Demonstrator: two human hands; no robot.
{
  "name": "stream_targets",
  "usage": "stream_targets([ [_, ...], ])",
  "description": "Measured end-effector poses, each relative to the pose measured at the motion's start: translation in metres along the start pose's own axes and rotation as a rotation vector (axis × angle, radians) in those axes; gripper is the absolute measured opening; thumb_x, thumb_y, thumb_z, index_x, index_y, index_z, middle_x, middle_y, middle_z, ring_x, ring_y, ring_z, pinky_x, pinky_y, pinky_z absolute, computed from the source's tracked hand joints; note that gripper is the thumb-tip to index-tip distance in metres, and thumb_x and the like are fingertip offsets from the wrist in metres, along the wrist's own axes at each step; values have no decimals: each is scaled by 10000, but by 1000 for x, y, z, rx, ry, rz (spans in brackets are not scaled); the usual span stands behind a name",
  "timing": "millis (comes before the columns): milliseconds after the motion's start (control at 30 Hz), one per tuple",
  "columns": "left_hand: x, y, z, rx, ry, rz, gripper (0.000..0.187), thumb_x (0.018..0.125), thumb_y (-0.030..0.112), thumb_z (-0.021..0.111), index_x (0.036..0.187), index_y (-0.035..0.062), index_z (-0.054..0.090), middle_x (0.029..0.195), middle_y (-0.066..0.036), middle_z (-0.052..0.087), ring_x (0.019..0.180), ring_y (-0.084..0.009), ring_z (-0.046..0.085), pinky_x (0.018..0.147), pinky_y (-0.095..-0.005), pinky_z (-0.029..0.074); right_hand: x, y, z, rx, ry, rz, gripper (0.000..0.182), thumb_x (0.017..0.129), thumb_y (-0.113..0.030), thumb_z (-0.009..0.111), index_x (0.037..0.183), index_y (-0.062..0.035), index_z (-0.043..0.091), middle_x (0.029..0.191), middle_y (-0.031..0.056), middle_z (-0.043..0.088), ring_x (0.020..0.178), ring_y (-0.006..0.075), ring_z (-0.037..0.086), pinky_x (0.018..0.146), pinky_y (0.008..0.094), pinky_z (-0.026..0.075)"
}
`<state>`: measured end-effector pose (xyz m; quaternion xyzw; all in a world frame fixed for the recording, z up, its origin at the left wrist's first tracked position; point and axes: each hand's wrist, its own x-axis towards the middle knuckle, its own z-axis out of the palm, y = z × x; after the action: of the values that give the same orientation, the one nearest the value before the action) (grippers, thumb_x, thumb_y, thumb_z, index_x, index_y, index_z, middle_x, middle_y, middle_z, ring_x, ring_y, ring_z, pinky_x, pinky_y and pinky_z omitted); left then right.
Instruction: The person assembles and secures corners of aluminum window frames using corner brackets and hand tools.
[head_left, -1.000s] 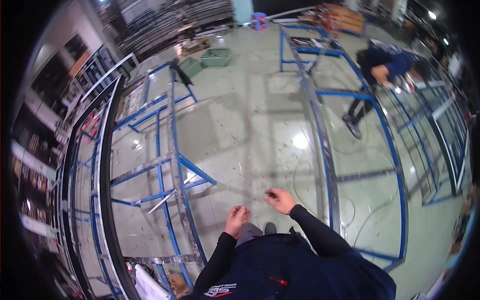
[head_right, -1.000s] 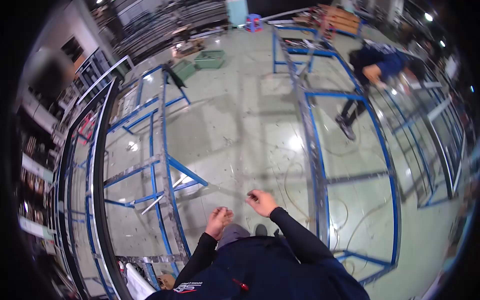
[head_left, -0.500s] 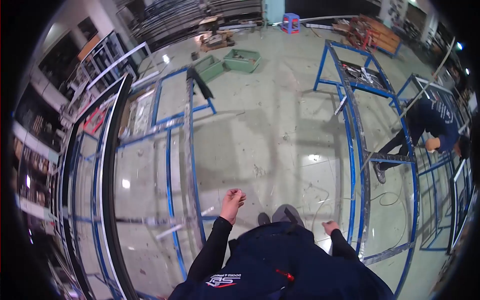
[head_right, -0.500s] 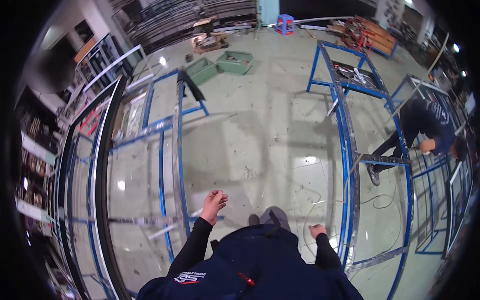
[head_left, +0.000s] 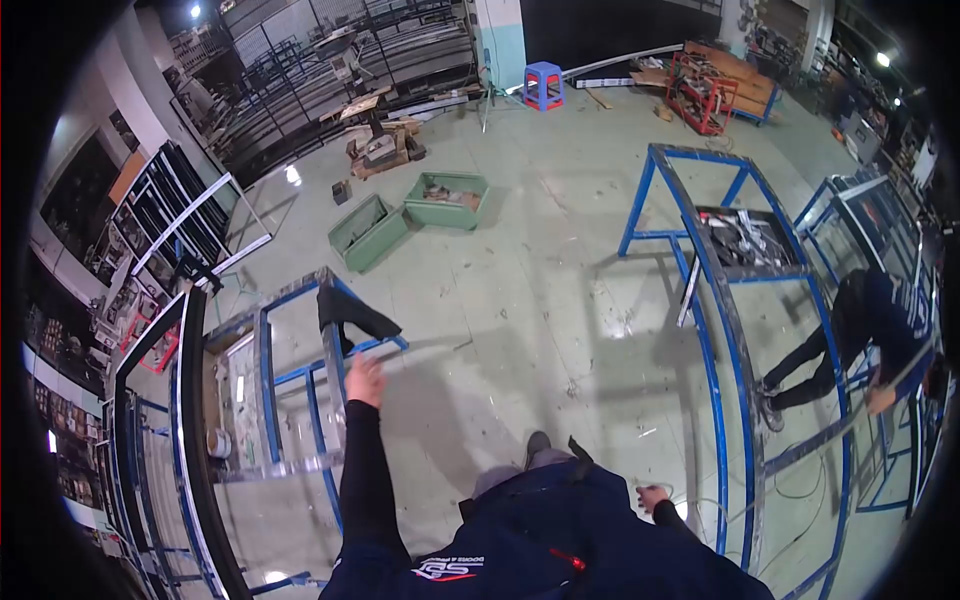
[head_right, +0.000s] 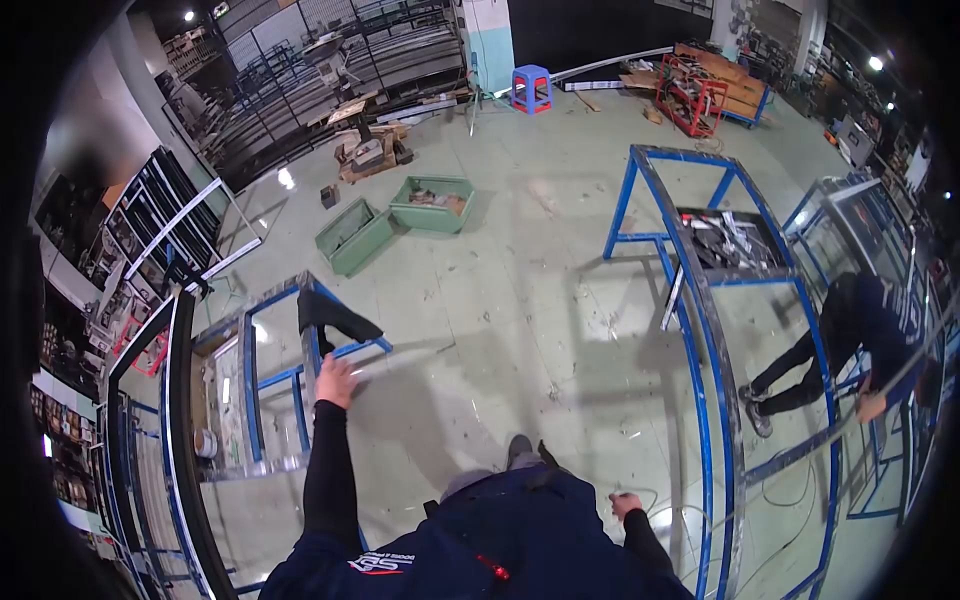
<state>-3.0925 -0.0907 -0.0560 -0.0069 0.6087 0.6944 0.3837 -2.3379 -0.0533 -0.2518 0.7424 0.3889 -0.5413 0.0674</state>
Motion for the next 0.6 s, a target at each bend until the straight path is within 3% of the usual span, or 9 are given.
stream_targets([
  [100, 96, 39, -41, 89, 497, 93, 722, 883, 544, 633, 1273, -59, 561, 1320, -185, 577, 1157, -295, 582, 845, -349, 492, 45, -146, -36, -39, 120, -521, 319, 885, -283, 677, 968, 26, 672, 847, 105, 695, 727, 180, 659, 657, 323, 533],
  [167, 181, 28, -111, 1049, 1099, 224, 805, 837, 630, 595, 1154, -110, 609, 1090, -256, 673, 980, -402, 668, 875, -481, 519, 47, -264, -67, -5, 260, -600, 439, 859, -391, 670, 1034, 12, 698, 886, 167, 729, 856, 243, 710, 782, 377, 539],
  [267, 196, 59, -106, 1165, 1009, -133, 905, 862, 745, 436, 1152, -91, 624, 1152, -292, 651, 1112, -430, 623, 938, -494, 494, 64, -410, -108, -21, 424, -707, 359, 879, -291, 673, 1037, 31, 691, 886, 162, 723, 777, 210, 696, 733, 343, 538],
  [367, 276, 51, -116, 1115, 774, 78, 931, 870, 759, 408, 1084, -111, 665, 1068, -337, 656, 1068, -467, 619, 927, -505, 475, 100, -511, -117, 154, 488, -576, 378, 845, -295, 682, 1036, 31, 696, 920, 181, 728, 857, 285, 709, 786, 380, 544],
  [467, 314, 71, -72, 1092, 1016, 127, 695, 908, 597, 522, 1038, -66, 686, 996, -311, 676, 1022, -457, 639, 875, -505, 496, 201, -522, -91, 92, 635, -387, 281, 880, -222, 655, 958, 47, 679, 678, 104, 659, 647, 182, 645, 604, 335, 513],
  [500, 333, 71, -74, 1064, 1146, 141, 559, 924, 494, 555, 1071, -31, 681, 1033, -271, 686, 1021, -432, 647, 873, -497, 502, 255, -501, -81, -104, 569, -413, 288, 870, -234, 658, 941, 43, 685, 633, 106, 647, 618, 193, 648, 594, 347, 525],
  [533, 350, 74, -77, 1061, 1202, 120, 486, 953, 423, 526, 1136, -6, 664, 1091, -247, 679, 1015, -430, 645, 871, -492, 504, 189, -552, -70, -442, 393, -365, 303, 868, -253, 673, 951, 38, 689, 687, 108, 678, 633, 203, 669, 604, 353, 542],
  [567, 353, 93, -50, 974, 1242, 21, 449, 975, 377, 495, 1197, 8, 625, 1130, -236, 668, 1008, -438, 640, 866, -498, 505, 224, -534, -47, -224, 283, -332, 319, 870, -300, 682, 973, 1, 703, 743, 89, 706, 692, 205, 694, 628, 346, 553],
  [600, 377, 102, -40, 904, 1361, 62, 435, 1005, 360, 449, 1211, 6, 595, 1107, -258, 662, 996, -466, 627, 855, -513, 498, 147, -598, -38, -115, 128, -224, 372, 841, -365, 706, 948, -8, 700, 780, 106, 721, 701, 214, 699, 688, 357, 554],
])
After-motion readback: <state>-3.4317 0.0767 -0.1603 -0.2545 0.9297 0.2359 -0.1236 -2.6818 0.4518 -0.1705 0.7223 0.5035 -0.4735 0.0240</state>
